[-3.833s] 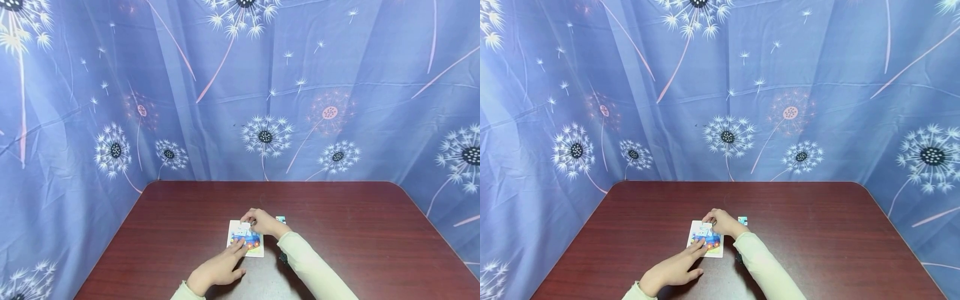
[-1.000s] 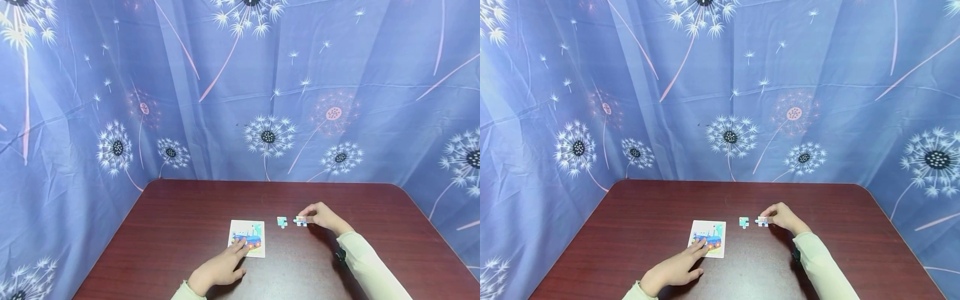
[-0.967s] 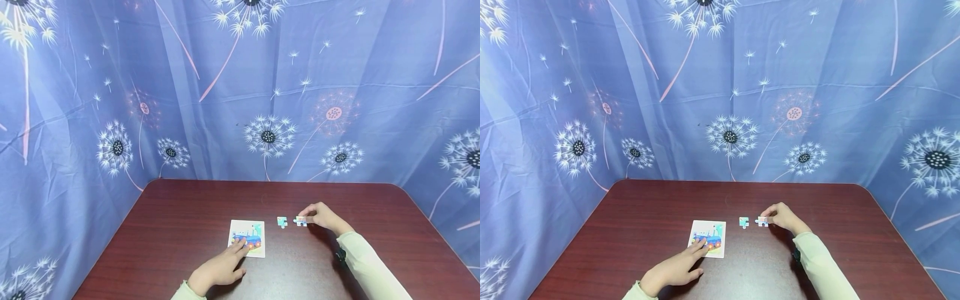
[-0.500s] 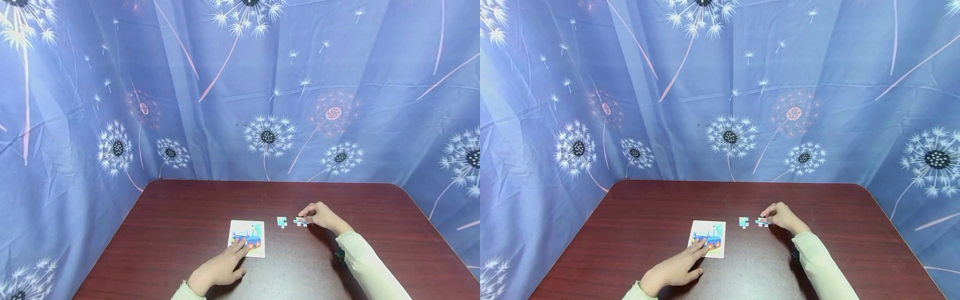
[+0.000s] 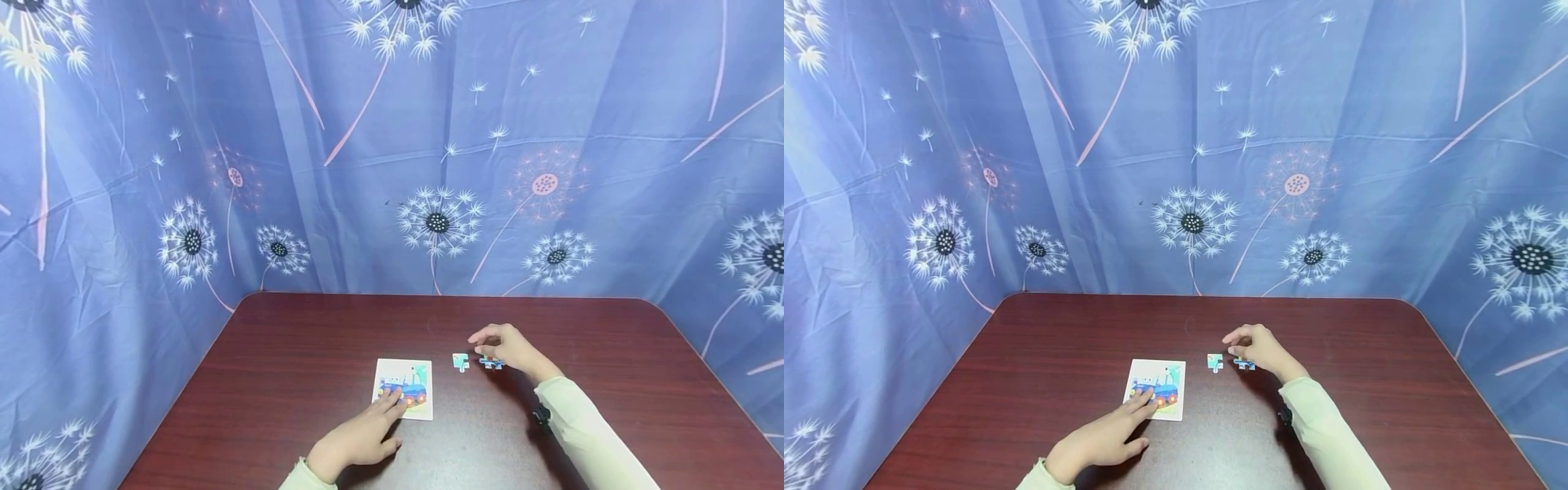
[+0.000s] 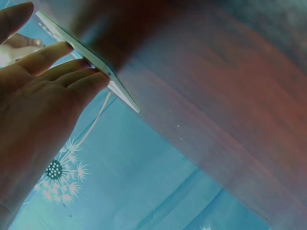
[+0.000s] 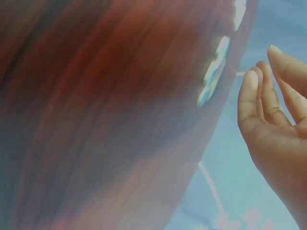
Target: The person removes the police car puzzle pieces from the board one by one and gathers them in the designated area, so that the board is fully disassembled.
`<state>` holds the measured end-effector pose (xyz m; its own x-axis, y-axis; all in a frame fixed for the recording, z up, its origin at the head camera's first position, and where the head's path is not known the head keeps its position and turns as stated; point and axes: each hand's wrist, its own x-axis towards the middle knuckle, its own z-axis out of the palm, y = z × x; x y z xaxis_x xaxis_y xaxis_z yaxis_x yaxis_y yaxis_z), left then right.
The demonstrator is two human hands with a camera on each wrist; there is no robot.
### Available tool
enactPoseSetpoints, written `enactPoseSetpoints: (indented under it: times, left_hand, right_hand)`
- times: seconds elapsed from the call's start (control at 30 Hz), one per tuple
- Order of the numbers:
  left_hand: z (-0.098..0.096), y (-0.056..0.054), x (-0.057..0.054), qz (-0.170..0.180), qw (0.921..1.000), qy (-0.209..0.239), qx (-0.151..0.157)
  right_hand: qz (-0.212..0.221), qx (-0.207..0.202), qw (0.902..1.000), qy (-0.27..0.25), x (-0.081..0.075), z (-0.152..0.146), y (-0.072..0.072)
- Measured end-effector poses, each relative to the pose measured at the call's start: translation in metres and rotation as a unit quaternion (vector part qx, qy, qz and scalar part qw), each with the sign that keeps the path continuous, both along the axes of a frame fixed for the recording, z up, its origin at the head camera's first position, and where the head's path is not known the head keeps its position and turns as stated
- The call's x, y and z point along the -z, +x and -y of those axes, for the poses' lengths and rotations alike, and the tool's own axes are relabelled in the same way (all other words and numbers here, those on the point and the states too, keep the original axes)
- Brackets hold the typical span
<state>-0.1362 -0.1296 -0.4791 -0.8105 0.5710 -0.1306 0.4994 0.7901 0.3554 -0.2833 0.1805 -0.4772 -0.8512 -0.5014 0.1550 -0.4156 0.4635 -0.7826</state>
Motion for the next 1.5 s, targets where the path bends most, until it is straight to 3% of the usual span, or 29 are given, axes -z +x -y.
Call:
enactPoseSetpoints:
  times: [0.2, 0.47, 0.77, 1.07, 1.5]
  left_hand:
    - [0.000, 0.001, 0.001, 0.004, 1.0000, 0.007, 0.002]
    - [-0.001, 0.000, 0.000, -0.001, 1.0000, 0.003, 0.000]
    - [0.000, 0.002, -0.003, 0.017, 0.9997, 0.016, 0.001]
    - [0.000, 0.001, -0.004, 0.013, 0.9999, 0.004, -0.003]
    - [-0.001, 0.002, -0.004, 0.007, 1.0000, 0.005, -0.004]
  right_hand:
    - [0.000, -0.025, 0.9997, -0.004, -0.002, 0.024, 0.002]
    - [0.008, -0.070, 0.9972, -0.024, 0.006, 0.057, 0.006]
    - [0.040, -0.101, 0.9940, 0.016, 0.011, 0.088, 0.014]
    - [0.036, -0.115, 0.9914, 0.051, 0.011, 0.101, 0.018]
    - [0.020, -0.104, 0.9913, 0.079, 0.009, 0.104, 0.022]
